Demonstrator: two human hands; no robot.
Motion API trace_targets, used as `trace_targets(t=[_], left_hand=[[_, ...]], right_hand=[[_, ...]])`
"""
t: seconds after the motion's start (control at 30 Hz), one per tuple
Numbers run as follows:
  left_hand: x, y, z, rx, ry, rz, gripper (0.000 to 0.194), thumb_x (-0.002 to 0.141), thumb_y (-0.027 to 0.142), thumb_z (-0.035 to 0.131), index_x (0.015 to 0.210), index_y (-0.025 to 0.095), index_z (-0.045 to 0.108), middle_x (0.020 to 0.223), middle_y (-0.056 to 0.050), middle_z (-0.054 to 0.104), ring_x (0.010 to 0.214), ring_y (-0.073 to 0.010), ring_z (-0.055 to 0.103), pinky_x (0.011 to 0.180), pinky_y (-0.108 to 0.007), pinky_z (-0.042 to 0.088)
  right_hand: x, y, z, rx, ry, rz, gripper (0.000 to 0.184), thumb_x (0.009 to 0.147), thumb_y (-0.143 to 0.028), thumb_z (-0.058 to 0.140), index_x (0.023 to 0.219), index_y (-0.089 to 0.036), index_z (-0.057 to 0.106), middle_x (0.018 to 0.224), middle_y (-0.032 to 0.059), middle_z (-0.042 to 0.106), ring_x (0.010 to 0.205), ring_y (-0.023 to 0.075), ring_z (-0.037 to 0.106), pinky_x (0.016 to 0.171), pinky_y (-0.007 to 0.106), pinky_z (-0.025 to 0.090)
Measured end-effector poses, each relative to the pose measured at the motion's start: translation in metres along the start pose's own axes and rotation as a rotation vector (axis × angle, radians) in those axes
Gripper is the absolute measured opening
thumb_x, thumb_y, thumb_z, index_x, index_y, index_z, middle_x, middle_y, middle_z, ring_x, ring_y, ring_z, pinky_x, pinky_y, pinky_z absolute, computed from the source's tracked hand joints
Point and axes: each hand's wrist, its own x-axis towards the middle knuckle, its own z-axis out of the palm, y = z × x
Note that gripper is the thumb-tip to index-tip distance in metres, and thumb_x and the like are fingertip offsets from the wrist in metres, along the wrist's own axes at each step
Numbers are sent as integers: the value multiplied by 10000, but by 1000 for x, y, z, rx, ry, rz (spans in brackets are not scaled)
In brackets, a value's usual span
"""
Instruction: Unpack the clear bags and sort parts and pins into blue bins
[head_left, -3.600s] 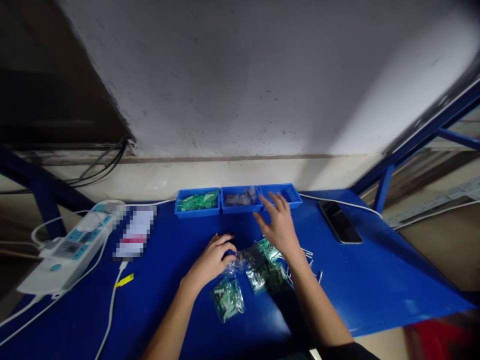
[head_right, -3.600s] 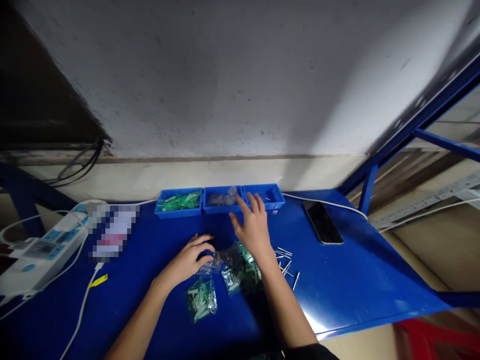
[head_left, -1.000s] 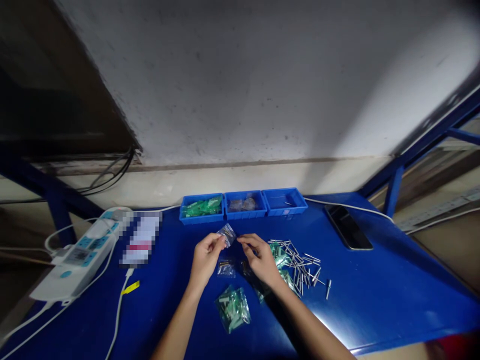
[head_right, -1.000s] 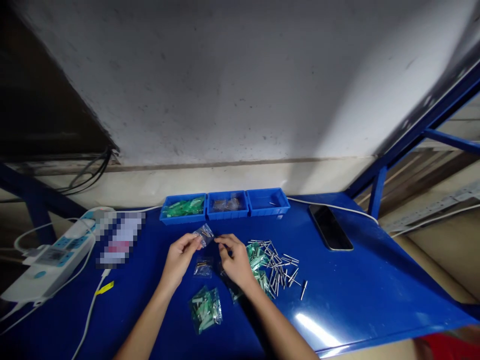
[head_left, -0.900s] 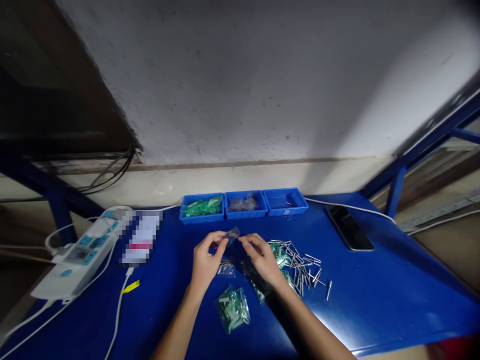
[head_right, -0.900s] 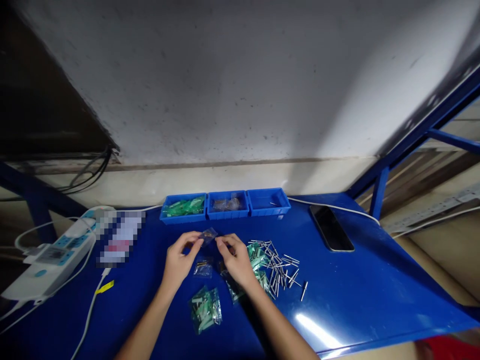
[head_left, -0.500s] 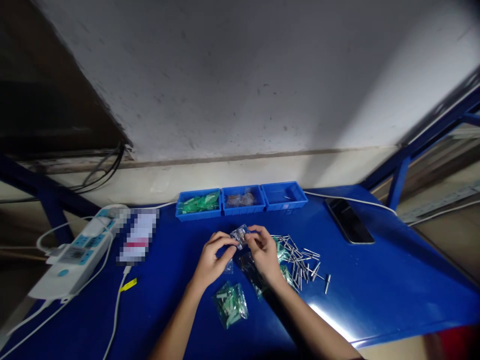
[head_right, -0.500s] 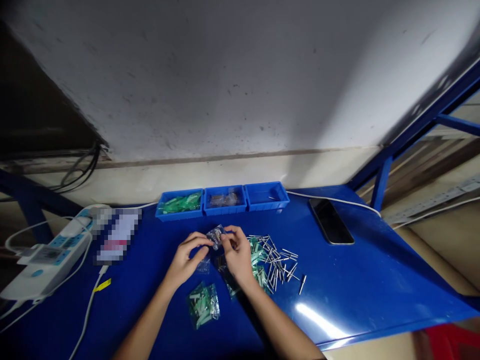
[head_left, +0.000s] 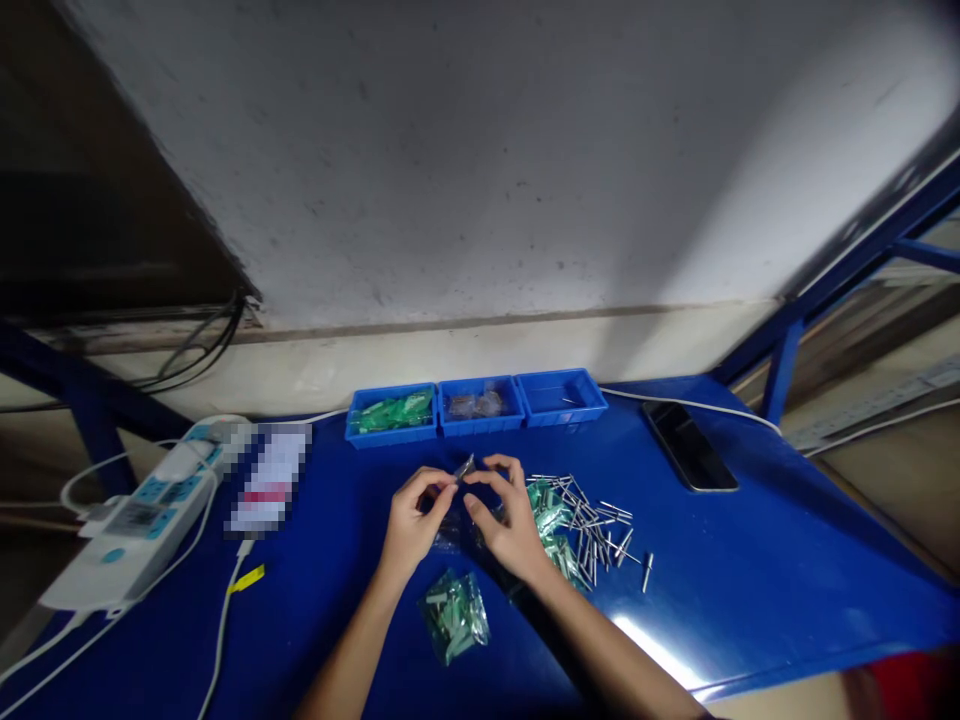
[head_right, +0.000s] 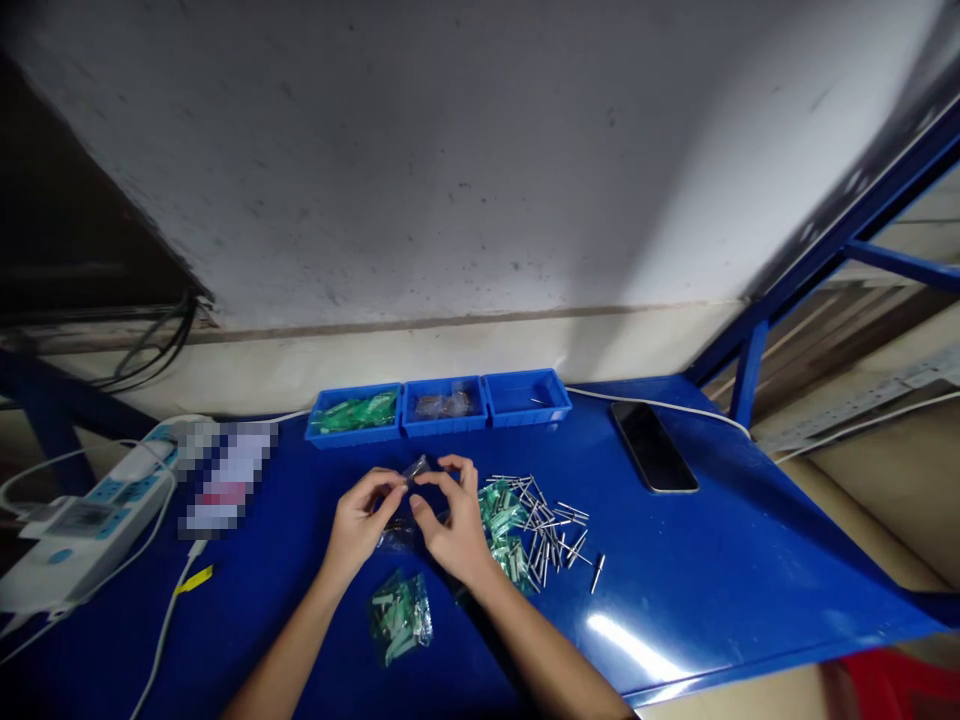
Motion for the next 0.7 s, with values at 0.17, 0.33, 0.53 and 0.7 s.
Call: trace_targets(t=[0.17, 0.33, 0.53, 0.7], left_hand=[[-2, 4, 2, 135, -123, 281, 139, 826, 137, 567, 793, 195, 689, 828, -48, 624, 813, -162, 575, 748, -288, 455], [-2, 7, 1, 196, -206, 250, 145, 840, 176, 561, 847, 209, 702, 878, -62, 641, 885, -185, 566, 794, -313, 448], [0, 1, -7, -72, -293, -167, 300, 886, 381, 479, 947, 158, 669, 834, -69, 664, 729, -167, 611, 610, -249, 453], [1, -4, -6, -31, -90, -147, 231, 841, 357, 558, 895, 153, 652, 757, -37, 658, 662, -147, 602, 586, -235, 456]], right_hand=[[6, 5, 1, 419, -60, 240, 207, 825, -379, 546, 788, -188, 616, 763, 10, 568, 727, 150, 542, 708, 280, 434], [7, 14, 6, 454, 34, 286, 197, 774, -368, 606, 781, -173, 577, 715, 3, 600, 664, 135, 550, 658, 258, 443], [5, 10, 1, 129, 65, -26, 118, 816, -228, 542, 815, -204, 657, 958, 67, 602, 942, 201, 563, 846, 350, 436], [1, 7, 2, 12, 58, -98, 240, 792, -164, 496, 862, -236, 714, 1082, 87, 495, 1083, 231, 481, 896, 382, 413]])
